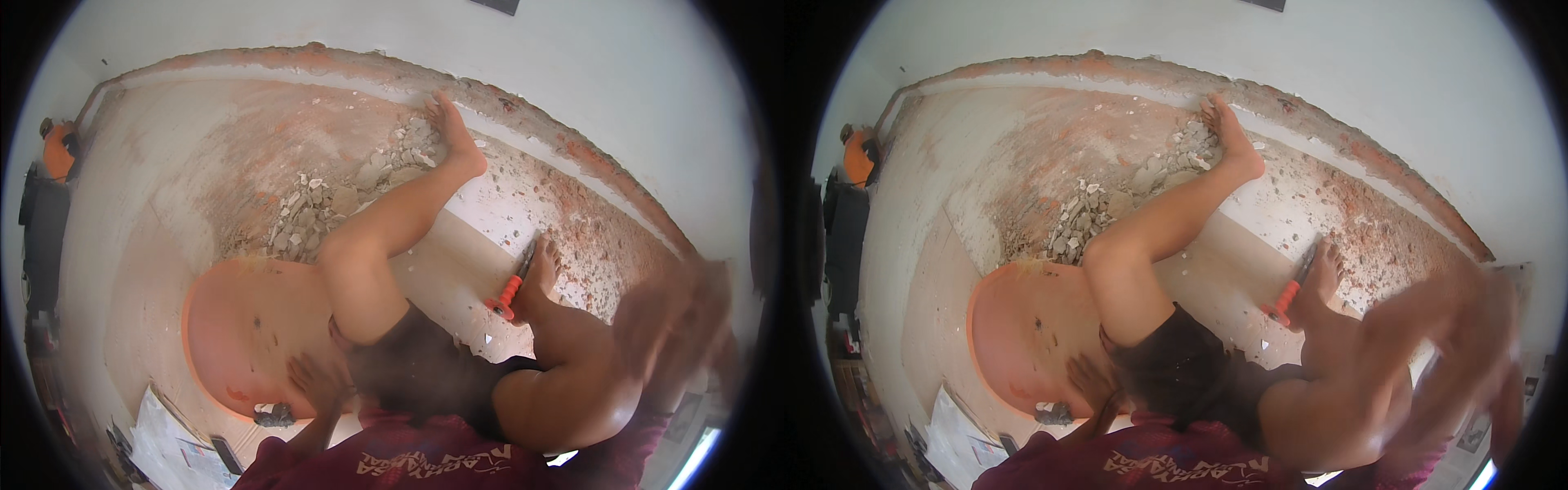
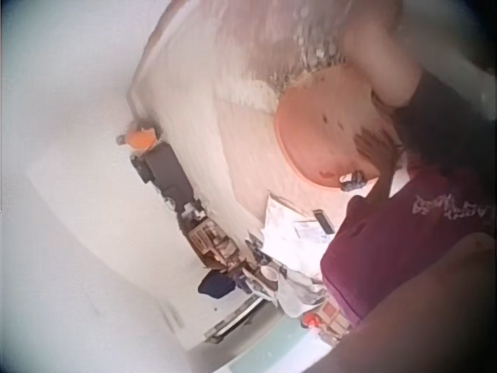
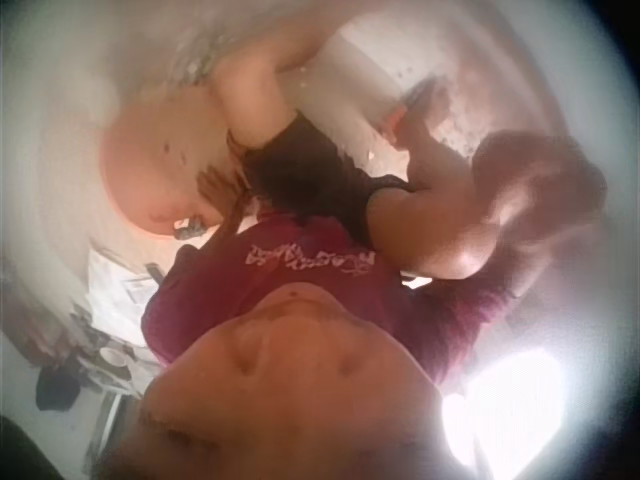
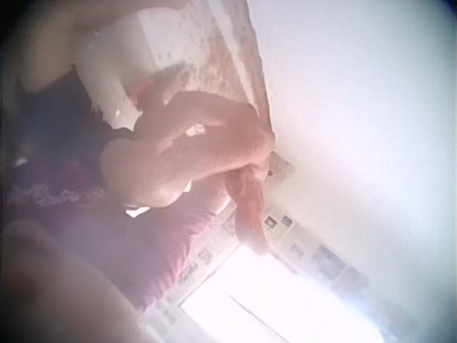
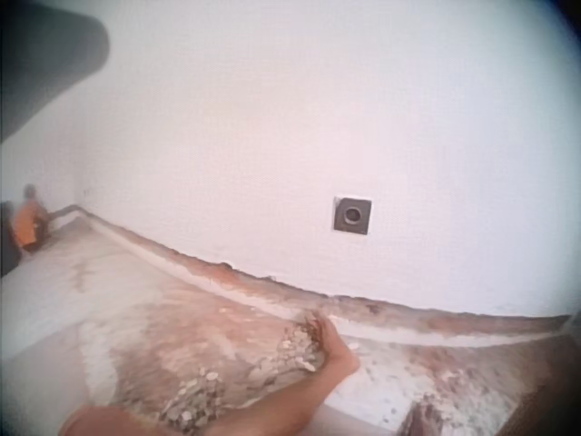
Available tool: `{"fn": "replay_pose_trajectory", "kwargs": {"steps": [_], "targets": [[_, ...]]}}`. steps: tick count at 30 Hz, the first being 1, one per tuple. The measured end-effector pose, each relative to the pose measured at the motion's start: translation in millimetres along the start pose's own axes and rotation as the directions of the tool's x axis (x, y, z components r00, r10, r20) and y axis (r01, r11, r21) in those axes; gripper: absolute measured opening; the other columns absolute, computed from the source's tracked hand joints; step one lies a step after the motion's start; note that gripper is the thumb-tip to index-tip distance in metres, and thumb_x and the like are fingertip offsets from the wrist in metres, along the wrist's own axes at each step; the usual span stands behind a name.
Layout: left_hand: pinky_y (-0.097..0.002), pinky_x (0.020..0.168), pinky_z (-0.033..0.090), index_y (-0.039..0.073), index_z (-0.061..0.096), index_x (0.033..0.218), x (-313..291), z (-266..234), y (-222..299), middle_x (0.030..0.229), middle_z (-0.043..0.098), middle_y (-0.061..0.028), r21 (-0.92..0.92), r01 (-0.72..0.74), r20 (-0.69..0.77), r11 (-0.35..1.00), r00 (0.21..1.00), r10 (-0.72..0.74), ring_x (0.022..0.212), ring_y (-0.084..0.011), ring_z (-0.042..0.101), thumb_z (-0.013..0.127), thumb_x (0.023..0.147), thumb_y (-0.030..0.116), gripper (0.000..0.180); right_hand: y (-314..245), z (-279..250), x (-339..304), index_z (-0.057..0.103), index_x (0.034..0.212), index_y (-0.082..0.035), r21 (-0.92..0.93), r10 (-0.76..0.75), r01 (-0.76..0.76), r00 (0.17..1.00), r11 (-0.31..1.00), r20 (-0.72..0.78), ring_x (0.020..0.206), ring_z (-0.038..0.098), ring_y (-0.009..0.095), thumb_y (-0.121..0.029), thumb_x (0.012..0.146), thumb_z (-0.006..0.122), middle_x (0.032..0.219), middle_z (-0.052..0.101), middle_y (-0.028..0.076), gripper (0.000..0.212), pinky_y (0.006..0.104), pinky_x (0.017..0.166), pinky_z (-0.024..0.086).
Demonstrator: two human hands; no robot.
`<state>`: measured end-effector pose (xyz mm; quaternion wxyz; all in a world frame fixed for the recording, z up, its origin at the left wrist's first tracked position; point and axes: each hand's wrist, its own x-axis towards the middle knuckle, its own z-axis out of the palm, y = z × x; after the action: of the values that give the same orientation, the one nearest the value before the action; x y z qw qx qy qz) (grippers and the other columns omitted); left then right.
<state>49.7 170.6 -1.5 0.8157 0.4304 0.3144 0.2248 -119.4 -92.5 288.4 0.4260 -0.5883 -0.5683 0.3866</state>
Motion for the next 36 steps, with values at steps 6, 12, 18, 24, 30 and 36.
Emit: {"fn": "replay_pose_trajectory", "kwargs": {"steps": [6,12,18,24,30,36], "targets": [[-0.0464,0.126,-0.001,0.025,-0.009,0.162,-12.5,27.7,-41.6,0.169,-0.016,0.0049,-0.087,0.143,0.104,0.986,0.986,-0.133,0.156,-0.0147,-0.009,0.022,0.096,0.077,0.09,175.4,-0.6,-92.7,0.062,0.116,-0.002,0.406,0.418,-0.141,0.503,0.903,-0.756,0.075,0.063,0.019,-0.064,0.096,0.054,0.09,0.065,0.009,0.065,0.0336,0.069,0.053],[-0.0469,0.126,-0.003,0.026,-0.012,0.162,-13.0,6.8,-35.0,0.169,-0.018,0.0053,-0.114,0.18,0.162,0.977,0.974,-0.161,0.156,-0.0155,-0.01,0.02,0.096,0.077,0.089,116.7,101.7,-33.0,0.066,0.117,-0.009,0.581,0.781,-0.601,0.121,0.55,-0.613,0.086,0.065,0.014,-0.034,0.091,0.061,0.096,0.068,0.006,0.037,0.0314,0.078,0.054],[-0.0454,0.126,-0.005,0.023,-0.015,0.161,18.8,-5.0,-66.0,0.169,-0.019,0.0029,0.386,-0.191,0.161,0.903,0.977,0.138,0.156,-0.0162,-0.012,0.018,0.097,0.076,0.09,-16.6,137.4,59.4,0.068,0.115,-0.012,-0.117,0.689,-0.99,0.138,0.078,-0.712,0.097,0.065,0.008,-0.011,0.079,0.064,0.106,0.069,0.005,0.036,0.0246,0.084,0.055],[-0.0458,0.126,-0.005,0.019,-0.016,0.161,10.3,6.5,-78.1,0.169,-0.018,-0.0012,0.665,-0.267,0.14,0.698,0.962,0.235,0.156,-0.0187,-0.012,0.022,0.097,0.074,0.093,33.8,159.7,-21.4,0.066,0.113,-0.007,-0.324,0.564,-0.821,0.562,0.47,-0.605,0.095,0.063,0.009,-0.006,0.078,0.065,0.111,0.064,0.006,0.036,0.0251,0.083,0.053],[-0.0469,0.126,-0.005,0.016,-0.016,0.16,-4.7,30.2,-71.6,0.169,-0.017,-0.005,0.82,-0.18,0.084,0.543,0.977,0.196,0.156,-0.0215,-0.011,0.027,0.096,0.072,0.095,227.2,154.8,-94.3,0.063,0.12,-0.011,0.162,0.631,-0.666,0.559,0.728,-0.539,0.101,0.062,0.025,-0.029,0.083,0.079,0.121,0.057,0.01,0.044,0.0381,0.078,0.055],[-0.0478,0.126,-0.005,0.014,-0.015,0.161,-17.6,79.0,-89.1,0.17,-0.014,-0.0061,0.995,0.011,0.005,-0.102,0.988,0.154,0.157,-0.0222,-0.01,0.029,0.096,0.072,0.097,296.4,154.3,-106.3,0.064,0.122,-0.015,-0.297,0.547,-0.758,0.633,0.581,-0.547,0.105,0.063,0.033,-0.024,0.087,0.075,0.134,0.049,0.015,0.039,0.0479,0.083,0.057]]}}
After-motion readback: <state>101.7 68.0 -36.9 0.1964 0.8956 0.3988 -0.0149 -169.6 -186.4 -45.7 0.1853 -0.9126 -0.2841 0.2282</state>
